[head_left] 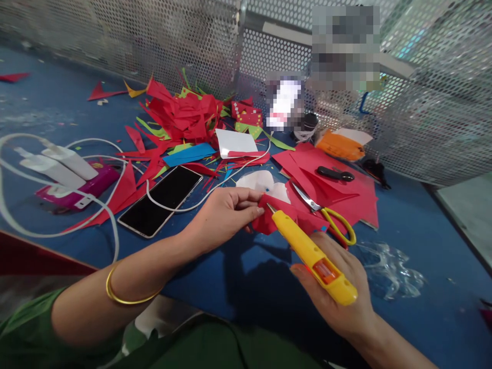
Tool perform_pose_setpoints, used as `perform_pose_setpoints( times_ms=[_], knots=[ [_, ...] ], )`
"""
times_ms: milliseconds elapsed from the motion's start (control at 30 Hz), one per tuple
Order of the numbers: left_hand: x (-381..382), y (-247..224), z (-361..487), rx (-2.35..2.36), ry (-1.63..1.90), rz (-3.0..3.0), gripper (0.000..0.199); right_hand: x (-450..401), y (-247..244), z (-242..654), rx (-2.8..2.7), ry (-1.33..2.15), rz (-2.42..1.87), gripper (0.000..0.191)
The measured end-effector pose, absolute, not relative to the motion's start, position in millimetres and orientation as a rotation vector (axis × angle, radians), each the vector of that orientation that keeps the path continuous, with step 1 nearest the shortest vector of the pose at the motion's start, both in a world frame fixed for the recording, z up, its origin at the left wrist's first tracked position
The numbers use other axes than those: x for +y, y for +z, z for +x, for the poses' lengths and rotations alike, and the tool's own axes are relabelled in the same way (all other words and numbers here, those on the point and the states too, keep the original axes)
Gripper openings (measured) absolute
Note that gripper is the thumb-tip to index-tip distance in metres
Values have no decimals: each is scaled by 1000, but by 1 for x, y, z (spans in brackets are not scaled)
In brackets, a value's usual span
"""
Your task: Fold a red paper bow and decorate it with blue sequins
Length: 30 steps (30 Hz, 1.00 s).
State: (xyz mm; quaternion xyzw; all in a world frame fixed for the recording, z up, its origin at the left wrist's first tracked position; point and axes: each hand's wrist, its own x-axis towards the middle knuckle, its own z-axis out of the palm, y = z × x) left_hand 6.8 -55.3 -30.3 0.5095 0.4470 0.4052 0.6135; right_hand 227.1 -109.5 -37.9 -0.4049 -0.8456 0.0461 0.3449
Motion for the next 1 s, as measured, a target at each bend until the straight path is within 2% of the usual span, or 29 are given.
perform_pose_setpoints(
  times_ms=[1000],
  knots=[
    [-57, -29, 6, 1059, 887, 1232, 26, -110, -33, 224, -2233, -15, -1079, 22]
  ],
)
